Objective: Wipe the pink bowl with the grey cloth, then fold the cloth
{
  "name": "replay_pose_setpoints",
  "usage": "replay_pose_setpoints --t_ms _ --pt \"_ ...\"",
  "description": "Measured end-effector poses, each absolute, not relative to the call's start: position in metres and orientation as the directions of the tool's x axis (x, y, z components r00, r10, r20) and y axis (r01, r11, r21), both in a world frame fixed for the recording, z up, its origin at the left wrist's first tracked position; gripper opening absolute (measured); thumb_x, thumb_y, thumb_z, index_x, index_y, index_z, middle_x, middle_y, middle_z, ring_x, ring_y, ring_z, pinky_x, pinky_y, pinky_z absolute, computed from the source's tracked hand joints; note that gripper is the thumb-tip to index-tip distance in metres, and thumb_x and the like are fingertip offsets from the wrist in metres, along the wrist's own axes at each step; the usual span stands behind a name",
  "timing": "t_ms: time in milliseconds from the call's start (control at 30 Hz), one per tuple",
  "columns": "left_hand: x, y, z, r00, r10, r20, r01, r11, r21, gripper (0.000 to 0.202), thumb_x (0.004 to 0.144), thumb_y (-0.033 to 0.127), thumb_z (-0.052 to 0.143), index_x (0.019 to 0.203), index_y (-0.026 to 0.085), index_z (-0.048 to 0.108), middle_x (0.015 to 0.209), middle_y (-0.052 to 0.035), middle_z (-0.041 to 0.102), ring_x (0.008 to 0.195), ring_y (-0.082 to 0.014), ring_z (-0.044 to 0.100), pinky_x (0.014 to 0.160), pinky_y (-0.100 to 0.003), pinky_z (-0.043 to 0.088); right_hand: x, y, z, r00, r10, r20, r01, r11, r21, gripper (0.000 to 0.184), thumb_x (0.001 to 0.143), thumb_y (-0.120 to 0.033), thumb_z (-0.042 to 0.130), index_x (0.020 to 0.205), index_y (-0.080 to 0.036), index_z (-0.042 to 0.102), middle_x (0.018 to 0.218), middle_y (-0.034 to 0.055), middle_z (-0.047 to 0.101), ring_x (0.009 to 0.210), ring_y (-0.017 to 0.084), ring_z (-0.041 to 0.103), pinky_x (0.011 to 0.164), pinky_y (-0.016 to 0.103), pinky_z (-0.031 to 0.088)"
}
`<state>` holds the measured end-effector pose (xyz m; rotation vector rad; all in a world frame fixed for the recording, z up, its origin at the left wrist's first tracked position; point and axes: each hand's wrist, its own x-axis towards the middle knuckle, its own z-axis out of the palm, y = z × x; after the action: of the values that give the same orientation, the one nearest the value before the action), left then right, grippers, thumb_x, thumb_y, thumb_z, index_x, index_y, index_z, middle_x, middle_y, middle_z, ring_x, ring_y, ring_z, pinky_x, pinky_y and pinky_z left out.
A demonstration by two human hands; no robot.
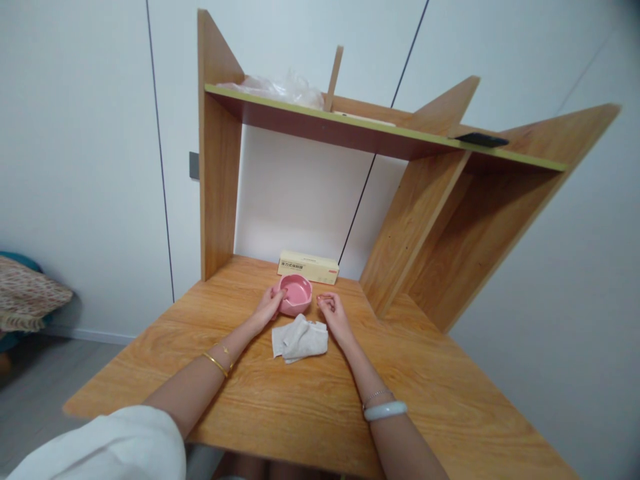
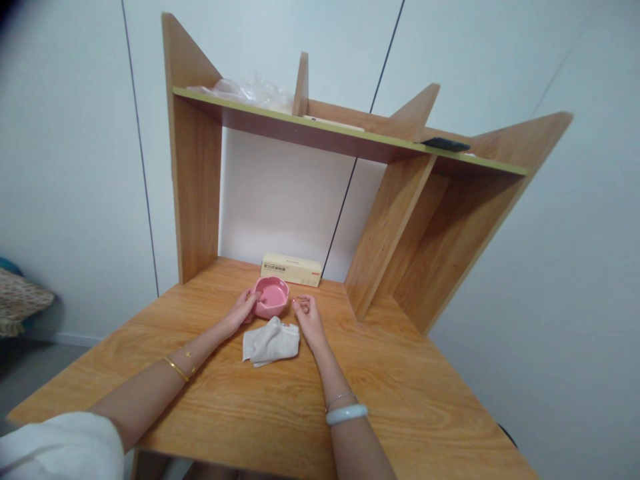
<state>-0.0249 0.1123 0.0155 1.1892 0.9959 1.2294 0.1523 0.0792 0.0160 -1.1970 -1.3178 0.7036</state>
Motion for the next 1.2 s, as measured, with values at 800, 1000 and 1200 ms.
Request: replay_pose_setpoints --t_ms 800,1000,1200 --pt "-0.022 0.11 0.012 0.368 0.92 0.137 -0.123 -0.098 0.988 0.032 0.074 0.041 0.057 0.087 0.013 0.064 0.069 -0.0049 0.066 0.029 -0.0028 0.031 0.031 -0.018 0.017 0.211 0.066 0.02 0.598 0.802 -0.002 0.052 -0.042 -0.998 0.062 0.068 -0.027 0.052 0.124 -0.012 0.033 0.036 -0.0069 0.05 0.031 0.016 0.054 0.03 0.022 0.044" --pt "-0.022 0.104 0.014 0.409 0.9 0.151 -0.1 -0.121 0.988 0.022 0.071 0.034 0.061 0.08 0.015 0.066 0.07 -0.0057 0.067 0.05 -0.0117 0.054 0.04 -0.017 0.033 0.218 0.067 0.017 0.63 0.776 -0.014 0.116 -0.112 -0.987 0.051 0.068 -0.032 0.051 0.114 -0.011 0.044 0.038 -0.0039 0.051 0.035 0.017 0.055 0.034 0.025 0.046" --pt "-0.023 0.107 0.013 0.44 0.879 0.182 -0.095 -0.156 0.983 0.013 0.069 0.023 0.063 0.078 0.014 0.066 0.079 -0.0063 0.068 0.069 -0.0142 0.061 0.066 -0.021 0.044 0.222 0.06 0.039 0.563 0.821 0.097 0.38 -0.153 -0.912 0.045 0.069 -0.039 0.051 0.104 -0.012 0.055 0.057 0.006 0.059 0.055 0.022 0.06 0.047 0.031 0.046"
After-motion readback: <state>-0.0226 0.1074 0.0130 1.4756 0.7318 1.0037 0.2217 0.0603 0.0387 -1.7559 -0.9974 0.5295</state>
